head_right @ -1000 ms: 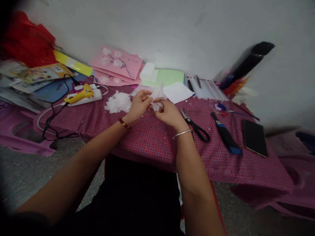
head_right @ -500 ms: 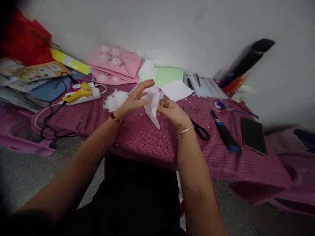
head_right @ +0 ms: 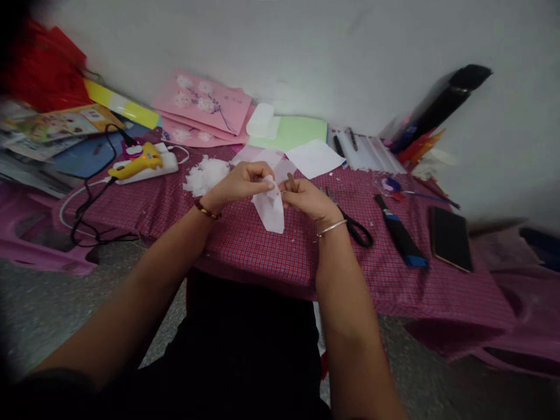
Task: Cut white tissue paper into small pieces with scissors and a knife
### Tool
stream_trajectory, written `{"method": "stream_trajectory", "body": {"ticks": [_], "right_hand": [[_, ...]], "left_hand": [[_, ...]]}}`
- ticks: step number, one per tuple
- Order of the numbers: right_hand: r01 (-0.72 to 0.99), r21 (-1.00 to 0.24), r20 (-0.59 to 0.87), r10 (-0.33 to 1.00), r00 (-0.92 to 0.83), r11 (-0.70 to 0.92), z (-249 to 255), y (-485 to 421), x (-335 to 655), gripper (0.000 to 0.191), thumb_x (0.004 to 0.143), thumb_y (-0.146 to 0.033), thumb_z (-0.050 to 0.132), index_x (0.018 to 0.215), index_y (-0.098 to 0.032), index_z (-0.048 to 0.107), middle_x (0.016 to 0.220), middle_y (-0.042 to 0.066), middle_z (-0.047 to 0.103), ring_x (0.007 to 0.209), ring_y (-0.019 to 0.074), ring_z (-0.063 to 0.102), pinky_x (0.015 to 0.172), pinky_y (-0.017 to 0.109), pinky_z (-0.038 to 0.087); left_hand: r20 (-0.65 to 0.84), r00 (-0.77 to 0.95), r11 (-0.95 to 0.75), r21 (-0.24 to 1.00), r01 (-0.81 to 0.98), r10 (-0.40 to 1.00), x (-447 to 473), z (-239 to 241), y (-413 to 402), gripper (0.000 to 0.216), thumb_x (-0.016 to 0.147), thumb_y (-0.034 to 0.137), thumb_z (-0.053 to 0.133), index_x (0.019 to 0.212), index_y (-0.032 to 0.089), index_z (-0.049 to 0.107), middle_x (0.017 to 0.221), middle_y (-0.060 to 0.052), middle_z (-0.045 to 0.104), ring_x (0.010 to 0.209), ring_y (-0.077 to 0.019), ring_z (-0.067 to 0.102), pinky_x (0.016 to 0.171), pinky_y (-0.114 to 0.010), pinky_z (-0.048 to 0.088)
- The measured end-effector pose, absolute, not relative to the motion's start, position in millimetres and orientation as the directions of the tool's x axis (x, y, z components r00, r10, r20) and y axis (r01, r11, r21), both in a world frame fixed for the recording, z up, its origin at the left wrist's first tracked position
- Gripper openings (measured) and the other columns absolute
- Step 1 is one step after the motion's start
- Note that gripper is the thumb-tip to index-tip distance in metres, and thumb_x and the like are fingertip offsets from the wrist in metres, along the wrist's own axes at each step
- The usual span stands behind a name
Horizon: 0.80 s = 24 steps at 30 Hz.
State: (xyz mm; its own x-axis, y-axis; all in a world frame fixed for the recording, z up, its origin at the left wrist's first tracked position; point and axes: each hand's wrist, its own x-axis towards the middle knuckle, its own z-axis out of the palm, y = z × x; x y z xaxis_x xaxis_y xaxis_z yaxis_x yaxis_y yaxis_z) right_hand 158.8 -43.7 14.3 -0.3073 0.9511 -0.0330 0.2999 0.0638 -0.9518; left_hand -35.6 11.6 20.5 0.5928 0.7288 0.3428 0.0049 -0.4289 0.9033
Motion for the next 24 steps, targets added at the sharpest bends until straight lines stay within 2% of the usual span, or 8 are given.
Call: {"method": "stream_trajectory", "body": {"ticks": [2, 5, 8, 11, 16, 18, 21, 24], "right_hand": [[0.301, -0.950, -0.024, 0.938, -0.346, 0.087, 16.5, -44.4, 158.4, 0.013, 0.075, -0.017, 0.060, 0.062, -0.020, 0.057, 0.059, -0.003, 0.052, 0.052, 0.0091, 0.036, 0.050, 0.027, 0.029], [0.310, -0.946, -0.033, 0.923, -0.384, 0.095, 19.7, -45.4, 158.2, 0.009, 0.073, -0.019, 0.062, 0.064, -0.020, 0.060, 0.059, -0.003, 0.054, 0.054, 0.0095, 0.039, 0.051, 0.027, 0.031], [0.319, -0.943, -0.032, 0.930, -0.367, 0.093, 20.5, -45.4, 159.0, 0.009, 0.071, -0.025, 0.067, 0.066, -0.020, 0.062, 0.058, -0.003, 0.055, 0.054, 0.0099, 0.041, 0.050, 0.026, 0.031], [0.322, -0.944, -0.034, 0.944, -0.327, 0.078, 19.3, -44.6, 160.4, 0.012, 0.071, -0.028, 0.071, 0.067, -0.020, 0.063, 0.057, -0.004, 0.055, 0.055, 0.0104, 0.042, 0.050, 0.026, 0.033], [0.304, -0.950, -0.035, 0.941, -0.336, 0.073, 16.6, -43.3, 161.3, 0.008, 0.074, -0.025, 0.070, 0.070, -0.019, 0.066, 0.060, -0.001, 0.057, 0.054, 0.0109, 0.043, 0.053, 0.029, 0.034], [0.290, -0.954, -0.027, 0.939, -0.343, 0.078, 15.1, -42.7, 161.1, 0.007, 0.075, -0.023, 0.069, 0.071, -0.019, 0.066, 0.060, -0.001, 0.056, 0.054, 0.0113, 0.042, 0.054, 0.030, 0.035], [0.278, -0.957, -0.023, 0.934, -0.356, 0.082, 11.9, -40.5, 161.4, 0.006, 0.073, -0.023, 0.069, 0.071, -0.019, 0.065, 0.063, 0.000, 0.057, 0.057, 0.0125, 0.044, 0.057, 0.030, 0.037], [0.281, -0.955, -0.026, 0.922, -0.387, 0.091, 8.8, -37.8, 162.3, 0.010, 0.070, -0.026, 0.071, 0.069, -0.020, 0.063, 0.065, -0.001, 0.057, 0.060, 0.0129, 0.046, 0.060, 0.031, 0.039]], "left_hand": [[0.302, 0.617, -0.406, 0.913, 0.031, 0.727, -34.8, 15.6, 12.8, 0.018, 0.078, 0.013, 0.069, 0.063, 0.016, 0.060, 0.060, 0.002, 0.052, 0.058, -0.0078, 0.046, 0.057, -0.022, 0.036], [0.260, 0.655, -0.382, 0.923, 0.048, 0.710, -34.2, 9.4, 15.3, 0.013, 0.080, 0.017, 0.066, 0.067, 0.017, 0.061, 0.060, 0.002, 0.053, 0.055, -0.0075, 0.045, 0.053, -0.021, 0.033], [0.238, 0.710, -0.381, 0.923, 0.047, 0.663, -35.7, 8.8, 16.2, 0.005, 0.075, 0.021, 0.069, 0.077, 0.017, 0.065, 0.071, 0.000, 0.063, 0.063, -0.0093, 0.053, 0.058, -0.021, 0.038], [0.227, 0.755, -0.397, 0.916, 0.048, 0.615, -38.0, 11.0, 16.1, 0.021, 0.067, 0.024, 0.075, 0.085, 0.017, 0.068, 0.084, -0.002, 0.068, 0.073, -0.0115, 0.058, 0.065, -0.023, 0.044], [0.263, 0.724, -0.559, 0.804, 0.201, 0.638, -36.9, 12.4, 18.8, 0.014, 0.058, 0.018, 0.077, 0.067, 0.018, 0.067, 0.069, 0.001, 0.060, 0.068, -0.0126, 0.051, 0.067, -0.025, 0.043], [0.310, 0.739, -0.628, 0.754, 0.191, 0.598, -35.5, 13.3, 19.9, 0.010, 0.059, 0.018, 0.076, 0.063, 0.019, 0.067, 0.076, -0.003, 0.063, 0.079, -0.0159, 0.055, 0.077, -0.029, 0.045], [0.377, 0.749, -0.685, 0.715, 0.138, 0.545, -35.1, 14.5, 19.9, 0.009, 0.061, 0.017, 0.070, 0.071, 0.019, 0.069, 0.095, -0.005, 0.067, 0.097, -0.0198, 0.058, 0.089, -0.031, 0.045], [0.377, 0.750, -0.677, 0.724, 0.128, 0.544, -36.3, 12.8, 18.3, 0.013, 0.064, 0.018, 0.063, 0.077, 0.018, 0.065, 0.087, -0.003, 0.066, 0.085, -0.0164, 0.059, 0.078, -0.029, 0.046]]}}
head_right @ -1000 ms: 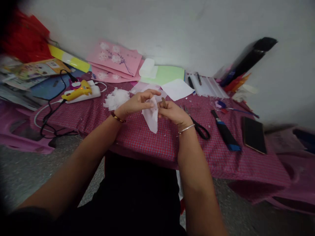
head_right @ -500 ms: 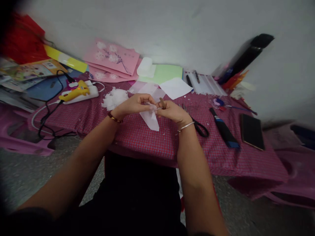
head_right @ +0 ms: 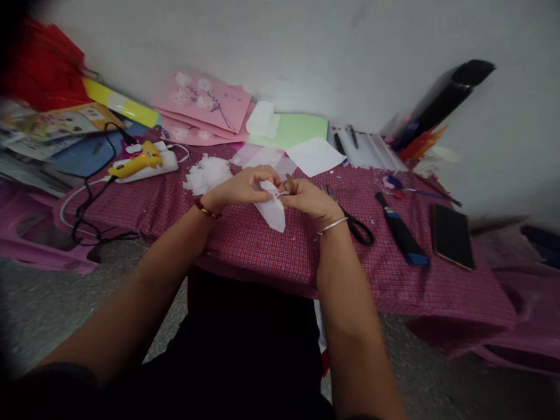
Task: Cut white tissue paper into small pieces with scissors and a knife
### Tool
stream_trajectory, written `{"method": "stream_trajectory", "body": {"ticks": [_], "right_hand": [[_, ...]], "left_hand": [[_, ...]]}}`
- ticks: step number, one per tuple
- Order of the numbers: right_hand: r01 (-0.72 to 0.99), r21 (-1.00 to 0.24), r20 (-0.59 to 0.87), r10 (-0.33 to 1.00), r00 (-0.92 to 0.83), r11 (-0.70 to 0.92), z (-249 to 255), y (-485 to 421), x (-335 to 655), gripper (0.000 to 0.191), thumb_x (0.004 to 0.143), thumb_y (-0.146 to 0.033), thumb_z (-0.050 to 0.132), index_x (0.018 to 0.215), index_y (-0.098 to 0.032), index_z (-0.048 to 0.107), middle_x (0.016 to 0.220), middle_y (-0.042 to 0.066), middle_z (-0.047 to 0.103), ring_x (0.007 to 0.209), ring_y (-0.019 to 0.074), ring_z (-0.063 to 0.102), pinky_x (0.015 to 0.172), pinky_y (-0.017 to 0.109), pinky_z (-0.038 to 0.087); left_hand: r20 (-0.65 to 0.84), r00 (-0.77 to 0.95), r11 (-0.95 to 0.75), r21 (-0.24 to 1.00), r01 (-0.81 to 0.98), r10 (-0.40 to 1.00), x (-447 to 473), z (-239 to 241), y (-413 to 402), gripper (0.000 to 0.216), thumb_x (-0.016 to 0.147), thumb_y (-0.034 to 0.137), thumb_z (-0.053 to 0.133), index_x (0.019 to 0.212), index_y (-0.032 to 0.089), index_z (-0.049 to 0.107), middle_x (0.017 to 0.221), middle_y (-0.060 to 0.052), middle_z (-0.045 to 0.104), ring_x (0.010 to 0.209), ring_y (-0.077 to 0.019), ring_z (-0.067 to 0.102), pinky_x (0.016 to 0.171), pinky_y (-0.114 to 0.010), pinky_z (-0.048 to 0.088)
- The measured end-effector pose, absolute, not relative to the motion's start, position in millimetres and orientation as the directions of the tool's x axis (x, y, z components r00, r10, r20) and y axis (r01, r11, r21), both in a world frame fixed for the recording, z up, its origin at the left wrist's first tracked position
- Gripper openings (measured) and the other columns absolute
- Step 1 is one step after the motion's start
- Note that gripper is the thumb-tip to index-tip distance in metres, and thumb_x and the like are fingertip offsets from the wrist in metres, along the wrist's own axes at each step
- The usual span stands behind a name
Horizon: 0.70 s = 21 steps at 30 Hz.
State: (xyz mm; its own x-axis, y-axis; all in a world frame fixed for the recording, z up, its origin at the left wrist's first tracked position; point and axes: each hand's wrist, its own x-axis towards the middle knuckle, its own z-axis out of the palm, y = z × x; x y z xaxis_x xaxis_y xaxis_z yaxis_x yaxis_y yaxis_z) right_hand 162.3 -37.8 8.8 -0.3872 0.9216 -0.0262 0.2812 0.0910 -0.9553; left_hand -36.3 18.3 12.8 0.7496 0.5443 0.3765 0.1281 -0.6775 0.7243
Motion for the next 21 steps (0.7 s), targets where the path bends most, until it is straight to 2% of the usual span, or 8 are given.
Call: {"method": "stream_trajectory", "body": {"ticks": [2, 5, 9, 13, 16, 21], "right_hand": [[0.282, -0.955, -0.029, 0.918, -0.395, 0.090, 7.7, -36.8, 162.9, 0.013, 0.069, -0.028, 0.072, 0.070, -0.020, 0.062, 0.066, -0.002, 0.056, 0.061, 0.0125, 0.045, 0.060, 0.031, 0.039], [0.281, -0.956, -0.031, 0.923, -0.383, 0.084, 7.1, -36.7, 163.5, 0.015, 0.069, -0.030, 0.073, 0.072, -0.021, 0.061, 0.065, -0.003, 0.055, 0.060, 0.0122, 0.044, 0.061, 0.031, 0.039], [0.265, -0.961, -0.018, 0.933, -0.359, 0.084, 5.8, -36.6, 164.6, 0.019, 0.069, -0.033, 0.075, 0.073, -0.022, 0.061, 0.067, -0.002, 0.058, 0.063, 0.0139, 0.048, 0.063, 0.032, 0.042], [0.282, -0.955, -0.020, 0.929, -0.370, 0.092, 4.5, -35.4, 165.9, 0.016, 0.069, -0.032, 0.074, 0.073, -0.022, 0.062, 0.066, -0.002, 0.058, 0.062, 0.0139, 0.047, 0.063, 0.032, 0.041], [0.296, -0.948, -0.009, 0.918, -0.395, 0.118, 4.7, -34.9, 165.9, 0.012, 0.070, -0.029, 0.072, 0.072, -0.022, 0.062, 0.067, -0.002, 0.057, 0.063, 0.0136, 0.047, 0.064, 0.032, 0.041], [0.300, -0.942, 0.005, 0.901, -0.433, 0.150, 4.0, -34.8, 166.1, 0.014, 0.070, -0.028, 0.072, 0.071, -0.022, 0.060, 0.066, -0.003, 0.054, 0.063, 0.0135, 0.045, 0.062, 0.031, 0.039]], "left_hand": [[0.349, 0.751, -0.635, 0.763, 0.120, 0.561, -36.8, 10.8, 17.0, 0.013, 0.065, 0.019, 0.060, 0.078, 0.016, 0.061, 0.078, 0.000, 0.062, 0.072, -0.0124, 0.054, 0.067, -0.025, 0.043], [0.329, 0.754, -0.563, 0.824, 0.065, 0.568, -36.3, 8.9, 15.3, 0.016, 0.064, 0.017, 0.058, 0.080, 0.016, 0.057, 0.073, 0.002, 0.058, 0.064, -0.0090, 0.050, 0.059, -0.022, 0.039], [0.255, 0.769, -0.512, 0.852, 0.108, 0.586, -35.6, 8.5, 14.8, 0.016, 0.066, 0.020, 0.060, 0.081, 0.015, 0.060, 0.068, 0.003, 0.055, 0.057, -0.0072, 0.046, 0.053, -0.020, 0.036], [0.110, 0.822, -0.480, 0.852, 0.212, 0.558, -36.4, 6.7, 16.2, 0.016, 0.070, 0.029, 0.066, 0.070, 0.014, 0.062, 0.059, 0.003, 0.051, 0.052, -0.0066, 0.044, 0.048, -0.020, 0.031], [0.108, 0.842, -0.499, 0.842, 0.205, 0.529, -37.7, 6.8, 17.0, 0.015, 0.068, 0.026, 0.068, 0.064, 0.013, 0.062, 0.060, 0.003, 0.052, 0.053, -0.0063, 0.046, 0.048, -0.020, 0.032], [0.110, 0.876, -0.476, 0.867, 0.147, 0.470, -40.0, 9.7, 17.3, 0.013, 0.071, 0.025, 0.069, 0.067, 0.014, 0.064, 0.058, 0.003, 0.052, 0.051, -0.0061, 0.045, 0.048, -0.020, 0.032]]}}
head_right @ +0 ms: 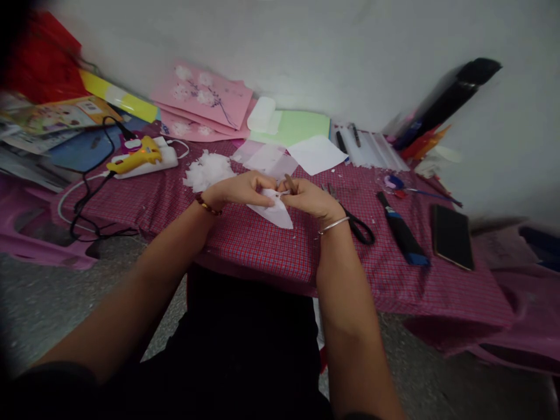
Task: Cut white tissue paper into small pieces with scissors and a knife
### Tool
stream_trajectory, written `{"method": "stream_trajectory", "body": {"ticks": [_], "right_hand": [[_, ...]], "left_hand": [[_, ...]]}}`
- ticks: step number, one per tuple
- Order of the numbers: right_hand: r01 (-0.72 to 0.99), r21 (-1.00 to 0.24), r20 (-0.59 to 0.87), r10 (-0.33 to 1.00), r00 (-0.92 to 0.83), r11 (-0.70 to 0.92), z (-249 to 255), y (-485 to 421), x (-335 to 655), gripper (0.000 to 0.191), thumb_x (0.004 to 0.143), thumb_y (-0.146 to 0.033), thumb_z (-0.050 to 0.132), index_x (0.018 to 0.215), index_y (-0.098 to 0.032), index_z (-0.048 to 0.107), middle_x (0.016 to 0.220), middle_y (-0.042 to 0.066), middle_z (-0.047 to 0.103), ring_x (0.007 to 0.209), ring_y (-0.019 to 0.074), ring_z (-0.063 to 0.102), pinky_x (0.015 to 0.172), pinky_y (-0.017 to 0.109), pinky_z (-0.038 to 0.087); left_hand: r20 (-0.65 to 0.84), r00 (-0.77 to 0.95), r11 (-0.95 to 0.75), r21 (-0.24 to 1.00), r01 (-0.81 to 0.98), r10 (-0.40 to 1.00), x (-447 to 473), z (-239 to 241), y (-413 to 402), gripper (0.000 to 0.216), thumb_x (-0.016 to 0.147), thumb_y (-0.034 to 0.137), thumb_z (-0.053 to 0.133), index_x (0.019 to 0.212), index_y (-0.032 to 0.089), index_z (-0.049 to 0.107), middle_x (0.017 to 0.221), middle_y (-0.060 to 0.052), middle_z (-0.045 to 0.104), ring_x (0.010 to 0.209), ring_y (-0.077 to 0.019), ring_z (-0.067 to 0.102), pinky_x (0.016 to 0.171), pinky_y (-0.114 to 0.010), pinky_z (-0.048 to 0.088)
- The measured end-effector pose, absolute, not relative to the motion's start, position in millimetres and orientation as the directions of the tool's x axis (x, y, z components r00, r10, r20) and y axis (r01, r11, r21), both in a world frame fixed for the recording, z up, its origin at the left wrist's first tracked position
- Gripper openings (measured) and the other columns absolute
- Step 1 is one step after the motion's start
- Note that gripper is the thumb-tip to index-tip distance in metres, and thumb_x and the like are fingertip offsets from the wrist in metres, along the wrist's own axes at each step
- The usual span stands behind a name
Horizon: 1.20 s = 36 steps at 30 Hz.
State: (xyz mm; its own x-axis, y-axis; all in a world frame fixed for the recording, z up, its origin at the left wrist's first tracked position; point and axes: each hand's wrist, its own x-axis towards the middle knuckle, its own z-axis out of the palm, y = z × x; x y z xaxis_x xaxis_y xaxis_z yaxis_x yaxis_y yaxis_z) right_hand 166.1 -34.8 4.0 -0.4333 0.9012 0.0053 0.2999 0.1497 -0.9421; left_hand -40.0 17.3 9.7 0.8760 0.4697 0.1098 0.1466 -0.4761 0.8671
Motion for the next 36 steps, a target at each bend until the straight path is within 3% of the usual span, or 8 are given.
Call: {"method": "stream_trajectory", "body": {"ticks": [4, 12, 17, 20, 25, 32, 36], "right_hand": [[0.295, -0.945, -0.003, 0.898, -0.440, 0.142, 2.2, -34.2, 167.8, 0.010, 0.072, -0.026, 0.069, 0.074, -0.021, 0.061, 0.066, -0.003, 0.053, 0.061, 0.0128, 0.043, 0.061, 0.031, 0.036], [0.285, -0.945, 0.019, 0.900, -0.436, 0.158, 4.2, -34.5, 167.4, 0.009, 0.070, -0.025, 0.068, 0.072, -0.021, 0.060, 0.066, -0.003, 0.055, 0.063, 0.0138, 0.046, 0.064, 0.032, 0.039], [0.303, -0.941, 0.009, 0.903, -0.431, 0.154, 5.4, -34.5, 166.7, 0.011, 0.071, -0.027, 0.068, 0.074, -0.021, 0.060, 0.066, -0.003, 0.055, 0.063, 0.0138, 0.046, 0.062, 0.031, 0.039], [0.272, -0.954, 0.003, 0.907, -0.421, 0.129, 7.2, -37.9, 165.4, 0.013, 0.072, -0.028, 0.069, 0.077, -0.021, 0.060, 0.063, -0.004, 0.050, 0.060, 0.0124, 0.041, 0.056, 0.030, 0.034], [0.187, -0.981, -0.031, 0.921, -0.389, 0.046, 10.0, -44.5, 161.0, 0.025, 0.071, -0.035, 0.077, 0.078, -0.023, 0.055, 0.058, -0.008, 0.038, 0.051, 0.0092, 0.027, 0.048, 0.028, 0.023], [0.164, -0.986, -0.060, 0.907, -0.417, 0.010, 12.3, -45.1, 153.4, 0.038, 0.063, -0.042, 0.087, 0.070, -0.023, 0.055, 0.064, -0.005, 0.048, 0.063, 0.0128, 0.044, 0.060, 0.030, 0.040], [0.173, -0.985, -0.050, 0.898, -0.436, 0.029, 10.9, -43.9, 156.4, 0.037, 0.063, -0.041, 0.088, 0.068, -0.022, 0.057, 0.066, -0.004, 0.051, 0.064, 0.0126, 0.046, 0.064, 0.030, 0.043]], "left_hand": [[0.124, 0.864, -0.437, 0.892, 0.119, 0.487, -40.5, 9.4, 18.0, 0.019, 0.076, 0.030, 0.067, 0.069, 0.013, 0.066, 0.057, 0.003, 0.054, 0.050, -0.0057, 0.045, 0.047, -0.019, 0.031], [0.058, 0.834, -0.202, 0.977, 0.066, 0.549, -40.9, 8.2, 16.8, 0.019, 0.070, 0.025, 0.071, 0.084, 0.014, 0.065, 0.069, 0.001, 0.064, 0.055, -0.0077, 0.056, 0.051, -0.019, 0.040], [0.013, 0.875, -0.261, 0.957, 0.130, 0.484, -39.6, 5.3, 20.7, 0.015, 0.067, 0.023, 0.074, 0.074, 0.013, 0.065, 0.062, 0.002, 0.060, 0.051, -0.0067, 0.053, 0.046, -0.018, 0.036], [0.039, 0.859, -0.274, 0.954, 0.120, 0.510, -40.1, 5.8, 20.5, 0.015, 0.069, 0.023, 0.075, 0.071, 0.013, 0.064, 0.059, 0.003, 0.057, 0.049, -0.0051, 0.050, 0.045, -0.017, 0.033], [0.000, 0.786, -0.130, 0.986, 0.102, 0.618, -41.9, 9.3, 14.3, 0.015, 0.075, 0.025, 0.073, 0.074, 0.013, 0.065, 0.058, 0.002, 0.058, 0.047, -0.0051, 0.049, 0.044, -0.018, 0.034], [0.025, 0.756, -0.086, 0.995, 0.042, 0.654, -40.7, 8.5, 16.5, 0.011, 0.075, 0.020, 0.073, 0.071, 0.014, 0.065, 0.057, 0.002, 0.059, 0.047, -0.0048, 0.049, 0.044, -0.017, 0.033], [-0.042, 0.782, 0.063, 0.998, 0.004, 0.622, -41.2, 11.4, 15.0, 0.013, 0.074, 0.018, 0.074, 0.072, 0.014, 0.062, 0.058, 0.002, 0.060, 0.049, -0.0056, 0.051, 0.048, -0.018, 0.039]]}}
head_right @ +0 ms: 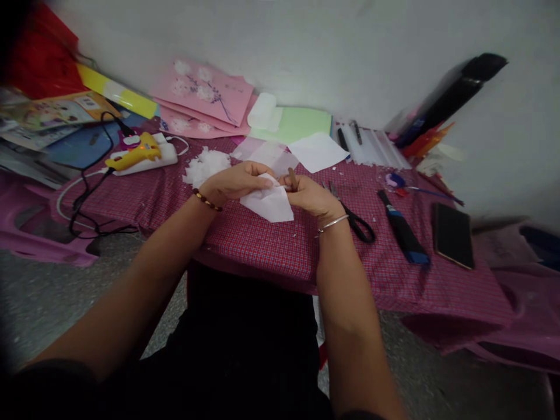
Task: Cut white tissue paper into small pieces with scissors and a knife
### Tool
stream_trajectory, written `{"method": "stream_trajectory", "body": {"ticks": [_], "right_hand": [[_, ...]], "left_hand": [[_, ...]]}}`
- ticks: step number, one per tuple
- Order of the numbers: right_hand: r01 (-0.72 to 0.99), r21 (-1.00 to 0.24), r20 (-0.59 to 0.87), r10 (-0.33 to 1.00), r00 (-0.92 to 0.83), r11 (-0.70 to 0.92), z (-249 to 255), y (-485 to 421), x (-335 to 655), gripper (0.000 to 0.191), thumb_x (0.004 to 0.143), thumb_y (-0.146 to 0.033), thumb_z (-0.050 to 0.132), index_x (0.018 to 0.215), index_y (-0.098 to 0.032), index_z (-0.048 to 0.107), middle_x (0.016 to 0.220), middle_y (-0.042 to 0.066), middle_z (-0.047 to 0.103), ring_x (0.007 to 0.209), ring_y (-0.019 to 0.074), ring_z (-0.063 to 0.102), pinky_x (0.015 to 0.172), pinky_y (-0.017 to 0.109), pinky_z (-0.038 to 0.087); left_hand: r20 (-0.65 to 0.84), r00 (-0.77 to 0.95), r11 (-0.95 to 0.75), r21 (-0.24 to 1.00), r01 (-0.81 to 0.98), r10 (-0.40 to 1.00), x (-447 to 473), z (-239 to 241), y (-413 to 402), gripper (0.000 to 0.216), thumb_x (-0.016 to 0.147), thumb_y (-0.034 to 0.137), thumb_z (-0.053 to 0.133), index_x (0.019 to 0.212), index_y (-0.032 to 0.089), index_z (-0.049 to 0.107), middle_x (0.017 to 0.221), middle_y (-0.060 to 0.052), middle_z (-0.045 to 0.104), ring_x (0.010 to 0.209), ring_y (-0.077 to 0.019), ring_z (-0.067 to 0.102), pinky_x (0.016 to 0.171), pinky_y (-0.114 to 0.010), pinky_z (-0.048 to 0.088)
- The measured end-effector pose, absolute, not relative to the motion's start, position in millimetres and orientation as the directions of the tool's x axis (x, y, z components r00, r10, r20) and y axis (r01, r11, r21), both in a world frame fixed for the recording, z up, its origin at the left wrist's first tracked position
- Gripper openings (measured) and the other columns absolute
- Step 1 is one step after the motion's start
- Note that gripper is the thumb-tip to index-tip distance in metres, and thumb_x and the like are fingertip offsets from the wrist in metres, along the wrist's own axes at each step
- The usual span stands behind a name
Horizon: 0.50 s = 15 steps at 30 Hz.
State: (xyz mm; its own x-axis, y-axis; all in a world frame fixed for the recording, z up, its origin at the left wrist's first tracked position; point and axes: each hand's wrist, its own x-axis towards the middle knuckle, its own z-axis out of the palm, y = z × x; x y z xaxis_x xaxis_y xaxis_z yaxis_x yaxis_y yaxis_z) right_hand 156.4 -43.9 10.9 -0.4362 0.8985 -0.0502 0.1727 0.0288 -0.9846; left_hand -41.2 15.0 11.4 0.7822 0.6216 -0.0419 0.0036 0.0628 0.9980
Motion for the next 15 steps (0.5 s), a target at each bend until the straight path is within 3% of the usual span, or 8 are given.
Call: {"method": "stream_trajectory", "body": {"ticks": [8, 15], "right_hand": [[0.203, -0.979, -0.067, 0.917, -0.393, 0.015, 7.2, -39.5, 157.4, 0.034, 0.060, -0.040, 0.089, 0.073, -0.021, 0.064, 0.074, 0.001, 0.066, 0.071, 0.0167, 0.057, 0.070, 0.034, 0.050], [0.258, -0.966, -0.091, 0.926, -0.365, 0.007, 3.1, -36.3, 157.1, 0.032, 0.057, -0.036, 0.090, 0.068, -0.022, 0.064, 0.069, 0.000, 0.065, 0.066, 0.0167, 0.056, 0.065, 0.034, 0.050]], "left_hand": [[-0.042, 0.781, 0.117, 0.992, -0.040, 0.623, -37.1, 10.9, 13.8, 0.030, 0.062, 0.010, 0.081, 0.082, 0.013, 0.059, 0.068, 0.004, 0.063, 0.055, -0.0047, 0.056, 0.053, -0.016, 0.042], [-0.129, 0.783, 0.120, 0.990, 0.070, 0.609, -31.9, 4.9, 11.8, 0.010, 0.070, 0.009, 0.073, 0.074, 0.011, 0.065, 0.063, 0.002, 0.063, 0.053, -0.0059, 0.055, 0.052, -0.019, 0.041]]}}
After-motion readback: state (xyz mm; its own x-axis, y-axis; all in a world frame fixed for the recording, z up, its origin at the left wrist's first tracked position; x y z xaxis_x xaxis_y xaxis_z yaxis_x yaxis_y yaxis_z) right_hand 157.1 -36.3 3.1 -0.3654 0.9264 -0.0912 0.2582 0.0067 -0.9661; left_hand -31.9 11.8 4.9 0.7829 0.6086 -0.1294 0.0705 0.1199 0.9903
